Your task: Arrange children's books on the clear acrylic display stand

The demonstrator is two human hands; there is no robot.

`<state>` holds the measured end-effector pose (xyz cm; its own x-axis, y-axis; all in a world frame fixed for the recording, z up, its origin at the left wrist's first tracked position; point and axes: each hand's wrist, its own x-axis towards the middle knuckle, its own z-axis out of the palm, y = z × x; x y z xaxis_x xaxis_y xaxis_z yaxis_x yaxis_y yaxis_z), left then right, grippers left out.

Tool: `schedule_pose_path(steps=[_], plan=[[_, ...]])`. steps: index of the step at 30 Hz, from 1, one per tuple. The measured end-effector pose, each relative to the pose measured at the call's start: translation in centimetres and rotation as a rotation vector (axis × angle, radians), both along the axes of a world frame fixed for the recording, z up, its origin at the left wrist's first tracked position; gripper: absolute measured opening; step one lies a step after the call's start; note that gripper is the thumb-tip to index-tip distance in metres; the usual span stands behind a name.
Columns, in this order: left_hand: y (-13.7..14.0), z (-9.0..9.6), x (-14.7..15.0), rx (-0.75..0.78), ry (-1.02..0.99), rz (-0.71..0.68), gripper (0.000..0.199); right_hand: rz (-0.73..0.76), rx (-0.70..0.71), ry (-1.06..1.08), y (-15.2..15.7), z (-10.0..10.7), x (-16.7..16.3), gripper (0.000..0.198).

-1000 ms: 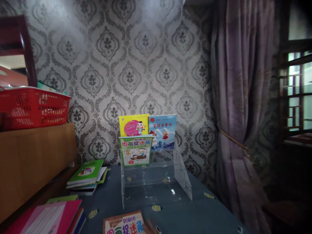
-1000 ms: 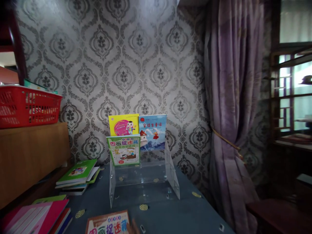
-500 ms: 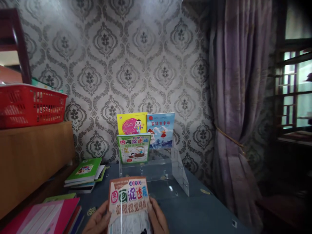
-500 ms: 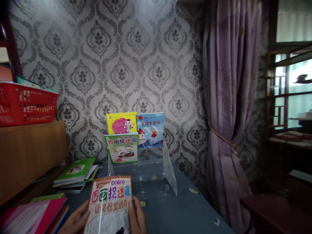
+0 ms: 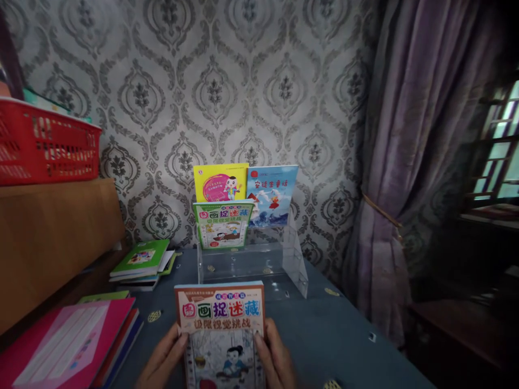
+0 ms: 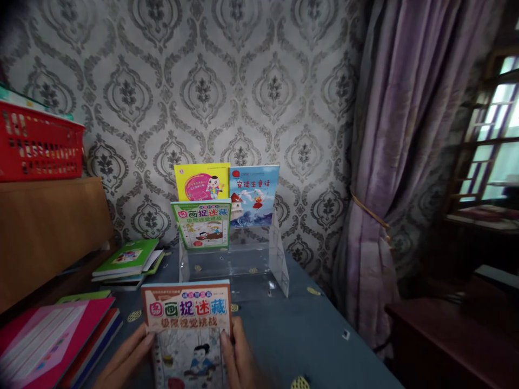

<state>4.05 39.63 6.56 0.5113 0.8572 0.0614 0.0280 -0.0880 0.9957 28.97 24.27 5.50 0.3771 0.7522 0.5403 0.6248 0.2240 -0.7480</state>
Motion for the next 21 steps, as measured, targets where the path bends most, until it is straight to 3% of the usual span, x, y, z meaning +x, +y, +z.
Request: schedule_pose_path(steps=[6, 10, 14, 17, 21], plan=[[-0.3, 3.4, 0.3, 0.368, 0.196, -0.186, 0.051, 0.14, -0.089, -0.042, -0.6, 2.3, 0.8, 0.043], [-0.5, 3.2, 0.2, 0.571, 0.233, -0.021, 0.05, 0.159, -0.107, -0.026, -1.3, 4.3, 0.4, 0.035], [-0.7, 3.5, 0.0, 0.631, 0.307, 0.017, 0.051, 0.213, -0.101, -0.027, -1.5, 5.5, 0.5, 0.031], [-1.2, 5.5, 0.5, 0.64, 0.326, -0.013, 0.043, 0.267, -0.075, -0.037, -0.8, 6.7, 1.1, 0.028], [-1.2, 9.6, 2.0, 0.713, 0.333, -0.012, 0.036, 0.237, 0.023, -0.114, 0.9, 9.5, 2.5, 0.026]])
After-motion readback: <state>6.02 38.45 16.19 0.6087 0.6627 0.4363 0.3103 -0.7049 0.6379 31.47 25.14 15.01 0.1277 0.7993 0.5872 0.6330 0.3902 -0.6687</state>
